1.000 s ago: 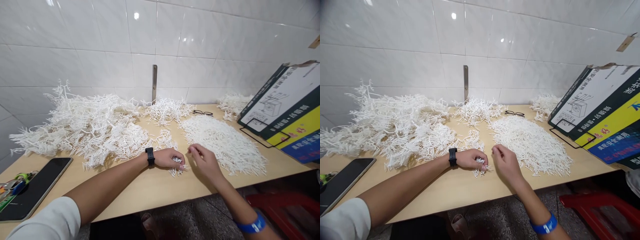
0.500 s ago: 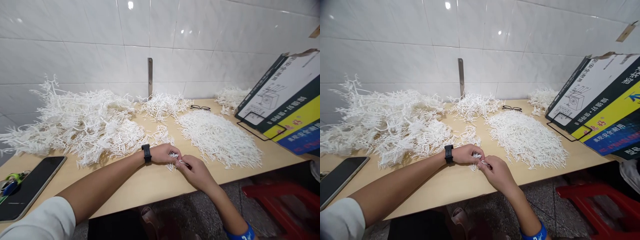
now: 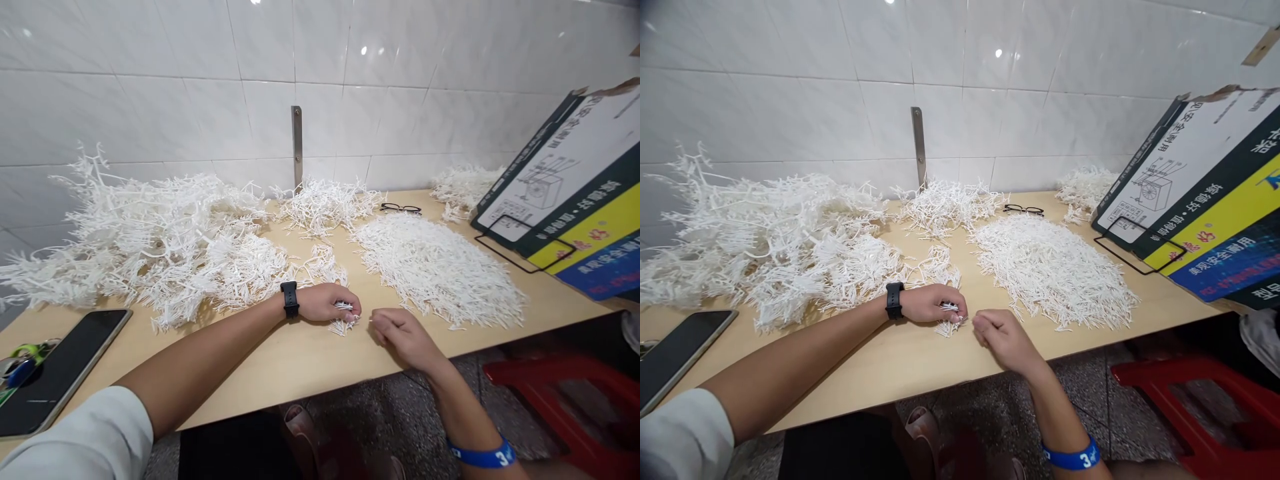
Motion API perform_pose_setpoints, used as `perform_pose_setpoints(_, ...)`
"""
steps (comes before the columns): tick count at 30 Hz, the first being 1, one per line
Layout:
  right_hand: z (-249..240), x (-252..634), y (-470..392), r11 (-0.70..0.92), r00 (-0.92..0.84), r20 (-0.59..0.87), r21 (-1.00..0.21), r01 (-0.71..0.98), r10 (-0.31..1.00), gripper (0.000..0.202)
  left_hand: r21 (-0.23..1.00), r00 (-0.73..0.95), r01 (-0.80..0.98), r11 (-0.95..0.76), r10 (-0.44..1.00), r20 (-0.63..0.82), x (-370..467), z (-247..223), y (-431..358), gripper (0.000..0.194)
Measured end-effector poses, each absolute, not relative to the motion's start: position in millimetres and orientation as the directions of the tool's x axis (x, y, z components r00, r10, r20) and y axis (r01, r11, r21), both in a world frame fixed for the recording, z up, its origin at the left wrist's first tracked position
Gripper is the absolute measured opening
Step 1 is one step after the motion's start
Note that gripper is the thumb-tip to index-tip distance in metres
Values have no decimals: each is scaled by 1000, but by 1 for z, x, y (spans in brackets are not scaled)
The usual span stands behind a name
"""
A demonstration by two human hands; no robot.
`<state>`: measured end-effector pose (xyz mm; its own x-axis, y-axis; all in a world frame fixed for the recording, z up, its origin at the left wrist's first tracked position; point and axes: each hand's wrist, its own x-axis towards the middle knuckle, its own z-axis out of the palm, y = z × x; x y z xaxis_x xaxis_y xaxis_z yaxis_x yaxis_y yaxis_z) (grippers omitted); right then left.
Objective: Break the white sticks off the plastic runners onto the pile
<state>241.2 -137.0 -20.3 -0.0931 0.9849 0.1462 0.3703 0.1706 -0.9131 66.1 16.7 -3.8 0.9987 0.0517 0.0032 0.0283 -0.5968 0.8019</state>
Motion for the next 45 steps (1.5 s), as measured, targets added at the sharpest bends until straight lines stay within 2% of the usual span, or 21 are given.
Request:
perform_pose_setpoints(2, -23, 245, -141, 181, -11, 183, -959, 218, 983, 47, 797, 997, 38, -603, 76, 10, 66, -3, 17, 36)
perform_pose_setpoints(4, -24, 241, -143, 190, 85, 213, -957, 219, 973, 45, 809, 994, 61, -585, 105, 1, 65, -3, 18, 37)
perform_pose_setpoints(6, -20, 234, -144, 189, 88, 242, -898, 397, 966, 42, 829, 992, 84, -553, 128, -15, 65, -3, 18, 37)
perform_pose_setpoints(8, -10, 232, -139, 190, 46, 278, -758, 624, 959, 36, 847, 989, 99, -522, 142, -29, 65, -4, 17, 37)
perform_pose_setpoints(10, 3, 240, -131, 163, 95, 373, -602, 782, 923, 31, 867, 988, 105, -487, 149, -36, 65, -5, 17, 37)
perform_pose_setpoints(12, 16, 258, -120, 73, 211, 507, -484, 872, 836, 28, 883, 986, 108, -458, 162, -37, 65, -6, 17, 36)
perform_pose_setpoints(15, 22, 279, -113, -98, 313, 629, -353, 931, 711, 46, 885, 981, 118, -451, 188, -34, 65, -6, 16, 35)
perform_pose_setpoints(16, 19, 278, -114, -116, 330, 631, -355, 927, 702, 48, 882, 980, 119, -456, 194, -32, 65, -6, 16, 35)
perform_pose_setpoints(18, 9, 265, -123, -67, 338, 572, -441, 895, 748, 37, 880, 980, 116, -462, 197, -25, 66, -6, 17, 34)
perform_pose_setpoints(20, -4, 241, -133, 5, 279, 398, -581, 814, 874, 29, 876, 980, 109, -469, 197, -16, 66, -7, 17, 33)
perform_pose_setpoints(21, -10, 229, -138, 15, 241, 337, -609, 793, 910, 29, 875, 981, 103, -473, 195, -10, 66, -8, 18, 32)
perform_pose_setpoints(27, -24, 202, -141, 28, 134, 299, -481, 876, 945, 24, 895, 980, 76, -440, 198, 14, 66, -10, 16, 33)
perform_pose_setpoints(31, -26, 209, -141, 100, 42, 303, -437, 894, 952, 30, 889, 976, 96, -448, 218, 4, 67, -8, 15, 36)
perform_pose_setpoints(38, -27, 209, -147, 139, 7, 296, -471, 871, 955, 36, 884, 977, 97, -458, 215, 5, 66, -6, 16, 36)
perform_pose_setpoints(42, -25, 208, -146, 110, 44, 285, -504, 857, 958, 36, 897, 974, 91, -432, 226, 9, 66, -5, 16, 37)
perform_pose_setpoints(45, -22, 208, -146, 53, 120, 260, -574, 817, 958, 31, 907, 973, 97, -410, 229, -1, 66, -4, 16, 39)
